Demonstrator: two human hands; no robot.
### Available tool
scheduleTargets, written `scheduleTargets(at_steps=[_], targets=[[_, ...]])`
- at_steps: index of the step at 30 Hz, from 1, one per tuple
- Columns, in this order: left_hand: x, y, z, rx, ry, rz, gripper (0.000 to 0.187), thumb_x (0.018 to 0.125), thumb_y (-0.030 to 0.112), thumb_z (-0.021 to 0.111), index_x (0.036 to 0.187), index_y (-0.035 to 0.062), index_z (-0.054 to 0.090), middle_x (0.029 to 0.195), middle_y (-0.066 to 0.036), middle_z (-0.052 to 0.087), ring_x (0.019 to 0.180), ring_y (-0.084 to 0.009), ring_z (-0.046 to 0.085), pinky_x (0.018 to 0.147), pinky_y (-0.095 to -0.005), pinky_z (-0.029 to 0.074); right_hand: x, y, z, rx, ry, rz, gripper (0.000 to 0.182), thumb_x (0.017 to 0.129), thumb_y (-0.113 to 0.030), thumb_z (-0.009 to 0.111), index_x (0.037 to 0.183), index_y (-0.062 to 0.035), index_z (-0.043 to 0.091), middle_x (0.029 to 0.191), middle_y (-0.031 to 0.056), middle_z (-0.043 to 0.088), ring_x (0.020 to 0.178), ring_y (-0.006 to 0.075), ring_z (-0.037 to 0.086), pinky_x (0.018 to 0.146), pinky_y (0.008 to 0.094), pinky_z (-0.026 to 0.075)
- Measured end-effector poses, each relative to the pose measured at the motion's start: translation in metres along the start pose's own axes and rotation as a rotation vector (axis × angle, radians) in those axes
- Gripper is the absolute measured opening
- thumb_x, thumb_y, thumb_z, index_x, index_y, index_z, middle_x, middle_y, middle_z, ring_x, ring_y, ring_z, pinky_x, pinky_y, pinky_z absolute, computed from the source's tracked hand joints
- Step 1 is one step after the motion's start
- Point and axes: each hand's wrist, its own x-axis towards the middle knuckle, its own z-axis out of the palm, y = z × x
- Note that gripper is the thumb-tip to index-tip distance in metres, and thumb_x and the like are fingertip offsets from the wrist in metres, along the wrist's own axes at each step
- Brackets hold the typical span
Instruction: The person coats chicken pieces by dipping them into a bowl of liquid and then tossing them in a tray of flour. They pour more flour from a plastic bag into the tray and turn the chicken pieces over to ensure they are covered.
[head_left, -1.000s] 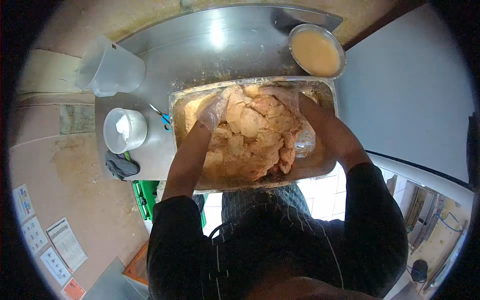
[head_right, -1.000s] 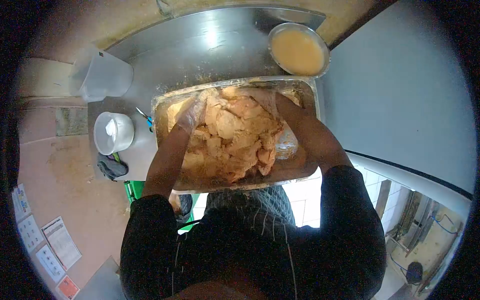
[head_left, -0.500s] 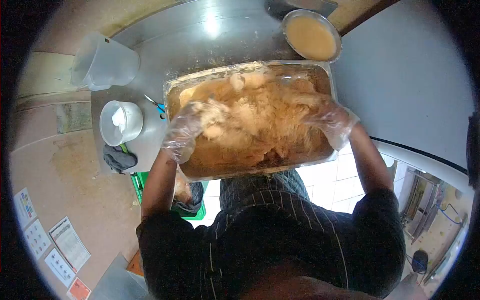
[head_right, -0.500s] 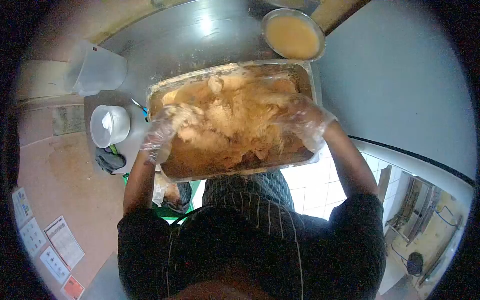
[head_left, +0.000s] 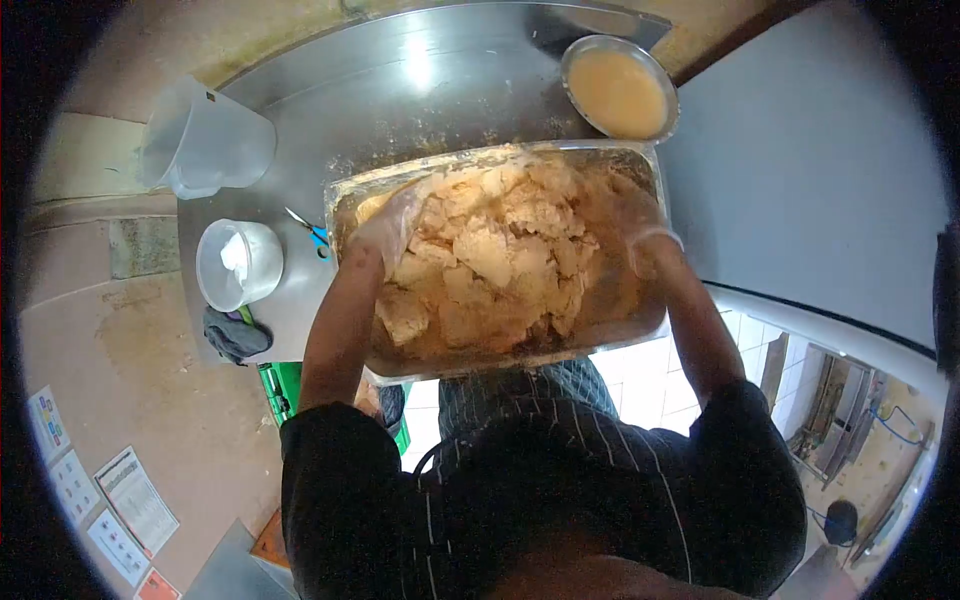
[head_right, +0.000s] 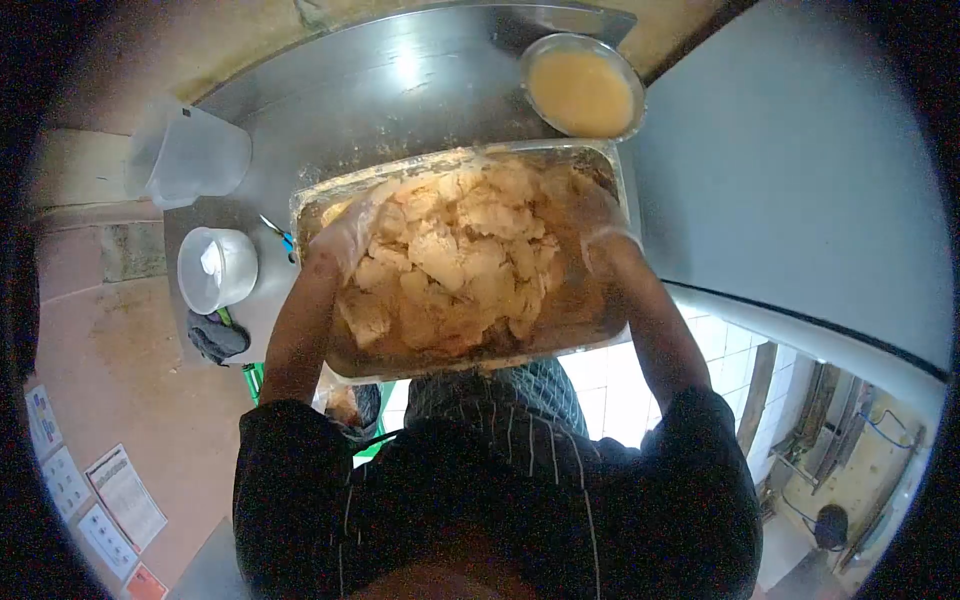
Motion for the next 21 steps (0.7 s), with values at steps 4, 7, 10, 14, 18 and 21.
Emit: scheduleTargets(at_steps=[4,7,10,14,18,21], targets=[[-0.002,0.017,0.007,-0.380,0.001,-0.055,0.051,0.097,0.014,0.052,0.144,-0.0012,0.037,0.146,-0.017,0.042,0.132,-0.0206,0.044,0.106,-0.0352,0.045,0.002,-0.038,-0.008,0.080,0.057,0.101,0.061,0.094,-0.032,0.052,0.149,-0.0160,0.032,0.146,0.0131,0.043,0.131,0.0330,0.045,0.111,0.0415,0.036],[0.006,0.029,0.010,-0.533,-0.016,-0.078,0.052,0.097,0.015,0.052,0.143,-0.0013,0.037,0.146,-0.017,0.043,0.131,-0.0207,0.045,0.106,-0.0353,0.046,0.039,-0.023,-0.021,0.275,-0.122,0.030,0.056,0.096,-0.026,0.051,0.148,-0.0154,0.034,0.146,0.0131,0.042,0.131,0.0304,0.045,0.112,0.0405,0.035],[0.015,0.042,0.019,-0.657,-0.056,-0.108,0.052,0.096,0.015,0.053,0.143,-0.0013,0.037,0.145,-0.017,0.044,0.130,-0.0209,0.047,0.106,-0.0355,0.046,0.057,-0.034,0.003,0.543,-0.196,-0.335,0.051,0.098,-0.025,0.051,0.145,-0.0116,0.040,0.146,0.0136,0.043,0.130,0.0286,0.047,0.111,0.0401,0.036],[0.016,0.079,0.028,-0.795,-0.144,-0.108,0.053,0.096,0.015,0.054,0.143,-0.0014,0.038,0.144,-0.018,0.045,0.129,-0.0212,0.048,0.105,-0.0357,0.046,0.128,-0.016,0.065,1.233,-0.344,0.034,0.049,0.096,-0.041,0.056,0.135,-0.0100,0.056,0.133,0.0126,0.057,0.118,0.0247,0.056,0.100,0.0416,0.046],[-0.003,0.118,0.026,-0.768,-0.241,-0.033,0.053,0.095,0.015,0.055,0.143,-0.0015,0.038,0.144,-0.018,0.046,0.128,-0.0214,0.050,0.105,-0.0359,0.046,0.082,-0.046,0.015,1.154,-0.459,-0.057,0.046,0.096,-0.037,0.057,0.134,-0.0105,0.056,0.133,0.0123,0.057,0.119,0.0240,0.056,0.101,0.0409,0.045],[-0.031,0.155,0.012,-0.561,-0.343,0.137,0.053,0.095,0.015,0.056,0.143,-0.0015,0.039,0.143,-0.018,0.047,0.127,-0.0216,0.051,0.105,-0.0361,0.047,0.037,-0.058,-0.021,1.158,-0.548,-0.179,0.044,0.096,-0.033,0.058,0.134,-0.0109,0.057,0.134,0.0121,0.057,0.120,0.0234,0.055,0.102,0.0404,0.044]])
